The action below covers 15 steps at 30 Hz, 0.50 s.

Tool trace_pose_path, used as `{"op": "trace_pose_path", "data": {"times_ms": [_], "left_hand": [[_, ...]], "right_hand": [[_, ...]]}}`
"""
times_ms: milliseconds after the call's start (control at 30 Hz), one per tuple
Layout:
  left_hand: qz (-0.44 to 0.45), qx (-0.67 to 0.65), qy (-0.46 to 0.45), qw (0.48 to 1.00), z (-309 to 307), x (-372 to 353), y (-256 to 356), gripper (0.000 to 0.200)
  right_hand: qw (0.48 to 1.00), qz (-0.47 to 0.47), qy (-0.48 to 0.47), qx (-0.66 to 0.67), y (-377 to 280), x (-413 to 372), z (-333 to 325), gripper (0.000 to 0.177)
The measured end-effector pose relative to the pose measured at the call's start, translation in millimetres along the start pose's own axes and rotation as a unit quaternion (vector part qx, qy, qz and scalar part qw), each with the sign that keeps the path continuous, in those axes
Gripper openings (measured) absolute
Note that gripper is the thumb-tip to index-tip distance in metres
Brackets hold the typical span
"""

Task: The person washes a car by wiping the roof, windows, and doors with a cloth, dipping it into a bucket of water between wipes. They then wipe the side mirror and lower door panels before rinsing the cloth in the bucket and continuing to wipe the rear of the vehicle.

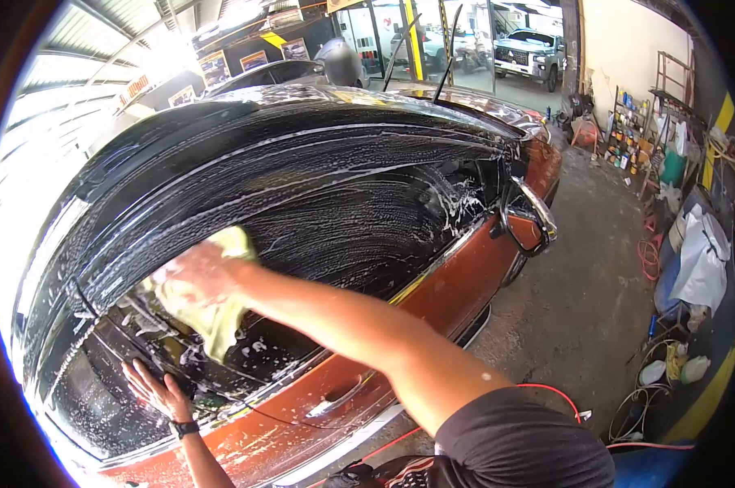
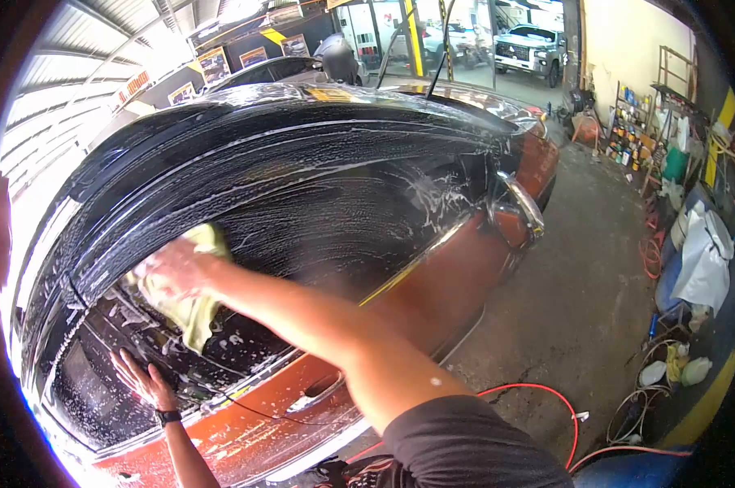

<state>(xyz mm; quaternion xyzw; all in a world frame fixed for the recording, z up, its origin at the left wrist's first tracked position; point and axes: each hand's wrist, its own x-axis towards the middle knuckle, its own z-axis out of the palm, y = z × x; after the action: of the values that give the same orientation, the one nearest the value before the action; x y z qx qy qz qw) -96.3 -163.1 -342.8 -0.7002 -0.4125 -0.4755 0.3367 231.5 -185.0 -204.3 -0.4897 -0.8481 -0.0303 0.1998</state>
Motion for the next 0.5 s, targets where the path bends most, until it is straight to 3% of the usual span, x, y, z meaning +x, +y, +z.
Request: {"op": "trace_pose_path", "data": {"times_ms": [67,100,167,200,233,267,300,333,367,400,433,500], "left_hand": [[-0.001,0.014,0.004,1.0,4.5,-2.6,-3.9,0.073],[-0.011,0.009,0.006,1.0,7.5,-4.1,-4.8,0.074],[-0.019,0.001,0.007,1.0,9.7,-5.0,-2.3,0.076],[-0.021,0.0,0.007,1.0,12.3,-8.4,-8.0,0.077],[-0.024,0.002,0.007,1.0,11.4,-7.2,-5.5,0.078],[-0.021,-0.001,0.013,1.0,12.7,-7.3,-6.9,0.078],[-0.018,0.004,0.012,1.0,14.1,-7.6,-11.6,0.077],[-0.018,0.01,0.011,1.0,16.1,-9.6,-15.0,0.077],[-0.02,0.014,0.011,1.0,19.1,-11.8,-15.7,0.077],[-0.019,0.012,0.012,1.0,20.6,-12.9,-18.0,0.077],[-0.017,0.009,0.011,1.0,18.9,-14.8,-21.0,0.077],[-0.015,-0.008,0.016,1.0,17.0,-10.9,-11.6,0.077]], "right_hand": [[0.992,0.097,-0.076,0.028,30.9,-68.4,-55.1,0.062],[0.991,0.132,-0.022,-0.018,65.6,-100.5,-48.8,0.058],[0.948,0.16,0.219,-0.167,160.3,-184.0,-5.7,0.056],[0.934,0.212,0.146,-0.248,164.8,-225.5,-34.8,0.058],[0.913,0.238,0.23,-0.239,226.8,-263.4,-13.6,0.059],[0.894,0.288,0.259,-0.226,246.6,-301.3,-13.5,0.055],[0.798,0.169,0.372,-0.443,301.7,-343.1,11.9,0.051],[0.691,-0.024,0.446,-0.569,325.9,-369.0,-6.3,0.056],[0.758,0.105,0.448,-0.462,331.7,-395.2,0.7,0.059],[0.784,0.263,0.446,-0.342,337.8,-421.4,7.6,0.063],[0.768,0.407,0.426,-0.252,343.9,-447.5,14.4,0.067],[0.75,0.396,0.42,-0.324,351.9,-482.6,40.7,0.063]]}}
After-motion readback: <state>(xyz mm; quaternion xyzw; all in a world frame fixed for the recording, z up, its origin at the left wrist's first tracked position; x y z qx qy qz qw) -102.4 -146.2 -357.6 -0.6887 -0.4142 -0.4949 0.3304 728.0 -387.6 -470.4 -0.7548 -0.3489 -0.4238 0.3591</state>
